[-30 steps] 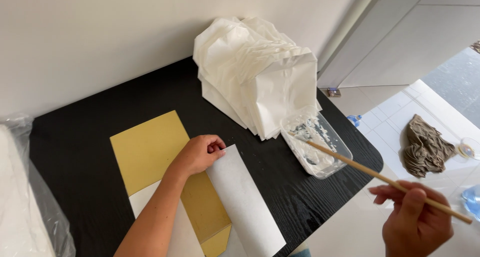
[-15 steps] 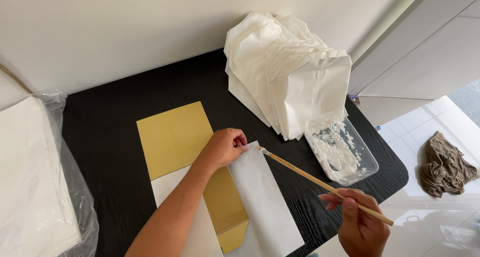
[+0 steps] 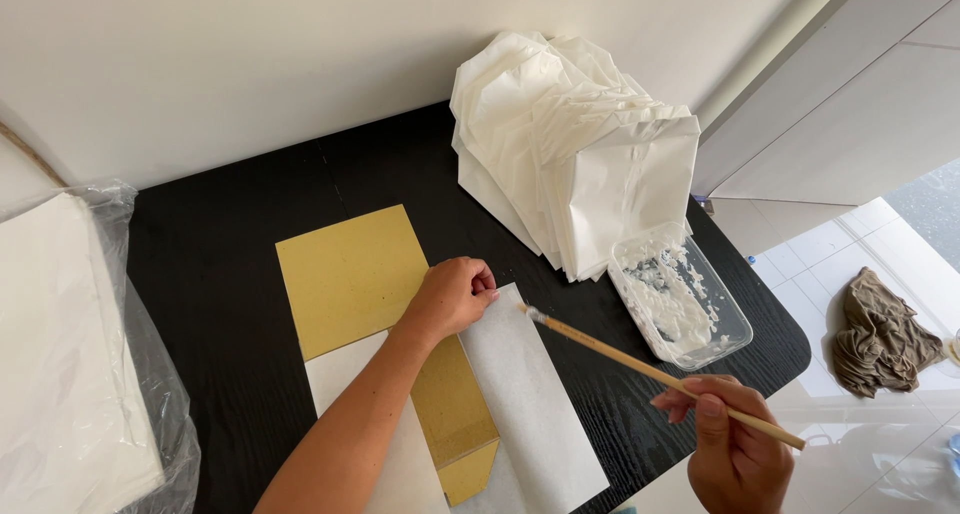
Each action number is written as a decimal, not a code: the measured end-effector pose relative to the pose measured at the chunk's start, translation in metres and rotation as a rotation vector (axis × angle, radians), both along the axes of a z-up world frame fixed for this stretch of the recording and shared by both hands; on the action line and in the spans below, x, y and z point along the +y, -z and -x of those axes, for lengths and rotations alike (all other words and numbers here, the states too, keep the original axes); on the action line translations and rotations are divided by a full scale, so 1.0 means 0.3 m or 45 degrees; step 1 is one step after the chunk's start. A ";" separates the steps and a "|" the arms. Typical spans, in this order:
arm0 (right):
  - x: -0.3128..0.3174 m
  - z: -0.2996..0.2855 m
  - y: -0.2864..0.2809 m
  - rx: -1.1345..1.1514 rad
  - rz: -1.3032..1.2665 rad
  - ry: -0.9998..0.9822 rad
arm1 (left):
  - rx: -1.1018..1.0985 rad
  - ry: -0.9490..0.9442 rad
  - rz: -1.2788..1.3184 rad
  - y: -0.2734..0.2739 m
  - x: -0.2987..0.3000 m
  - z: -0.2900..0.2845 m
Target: The person applies white adhesive to a white paper sheet using a brush, then places and smooths the paper onto a yellow cardboard piece. They repeat the process with another paper sheet, aligning and pressing it onto the cardboard.
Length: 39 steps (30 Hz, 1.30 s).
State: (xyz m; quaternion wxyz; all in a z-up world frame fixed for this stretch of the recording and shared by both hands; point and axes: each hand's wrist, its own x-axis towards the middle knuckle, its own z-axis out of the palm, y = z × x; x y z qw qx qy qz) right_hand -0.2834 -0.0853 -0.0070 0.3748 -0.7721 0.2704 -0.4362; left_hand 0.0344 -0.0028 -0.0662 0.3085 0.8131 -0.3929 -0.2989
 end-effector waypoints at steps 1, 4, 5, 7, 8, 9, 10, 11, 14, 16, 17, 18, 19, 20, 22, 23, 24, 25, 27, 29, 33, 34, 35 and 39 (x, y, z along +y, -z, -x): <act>-0.004 -0.010 -0.007 -0.007 0.054 -0.051 | -0.007 0.009 0.014 -0.001 0.001 -0.001; -0.007 -0.032 -0.011 -0.002 0.114 -0.133 | -0.023 0.021 0.040 -0.005 0.006 0.004; -0.008 -0.040 -0.010 0.011 0.120 -0.165 | -0.030 0.022 0.051 -0.007 0.007 0.004; -0.004 -0.041 -0.004 0.046 0.118 -0.155 | -0.039 0.022 0.053 0.009 0.004 0.001; -0.003 -0.041 -0.001 0.083 0.117 -0.143 | -0.047 0.024 0.055 0.018 0.002 -0.001; 0.002 -0.040 -0.009 0.083 0.117 -0.144 | -0.047 0.022 0.055 0.011 0.004 0.001; 0.006 -0.038 -0.017 0.102 0.106 -0.135 | -0.039 0.022 0.039 0.003 0.003 0.002; 0.009 -0.036 -0.026 0.121 0.095 -0.126 | -0.032 0.021 0.024 -0.005 0.003 0.003; 0.020 -0.029 -0.047 0.075 0.096 -0.062 | -0.060 0.016 0.010 0.002 -0.005 0.000; 0.016 -0.028 -0.041 0.043 0.090 -0.048 | -0.067 0.023 0.026 0.013 -0.004 -0.001; 0.015 -0.027 -0.039 0.011 0.083 -0.034 | -0.075 0.031 0.041 0.017 -0.003 -0.001; 0.010 -0.036 -0.040 0.010 0.083 -0.035 | -0.077 0.030 0.041 0.013 -0.002 -0.001; 0.005 -0.046 -0.042 0.028 0.118 -0.083 | -0.077 0.030 0.043 0.009 -0.002 -0.001; 0.001 -0.053 -0.045 0.049 0.152 -0.131 | -0.075 0.030 0.044 0.006 0.000 0.001; -0.002 -0.061 -0.034 0.071 0.139 -0.155 | -0.078 0.031 0.045 0.007 0.002 0.003; -0.006 -0.068 -0.028 0.093 0.127 -0.178 | -0.080 0.034 0.048 0.007 0.001 0.001; -0.004 -0.066 -0.027 0.096 0.125 -0.176 | -0.077 0.036 0.045 0.008 0.001 0.002; -0.003 -0.065 -0.025 0.110 0.129 -0.179 | -0.077 0.033 0.044 0.010 0.002 0.002; -0.004 -0.062 -0.032 0.124 0.135 -0.181 | -0.077 0.031 0.045 0.008 -0.002 0.001; 0.000 -0.053 -0.046 0.156 0.136 -0.161 | -0.086 0.037 0.036 0.005 -0.002 0.001; 0.023 -0.041 -0.047 0.074 0.033 -0.061 | -0.066 0.014 0.007 0.011 -0.002 0.002; 0.022 -0.048 -0.048 0.039 0.074 -0.082 | -0.072 0.016 0.016 0.012 -0.003 0.001; 0.020 -0.054 -0.050 0.003 0.116 -0.103 | -0.078 0.018 0.025 0.013 -0.004 0.001; 0.007 -0.078 -0.034 0.037 0.131 -0.200 | -0.059 0.006 0.018 -0.003 -0.001 0.007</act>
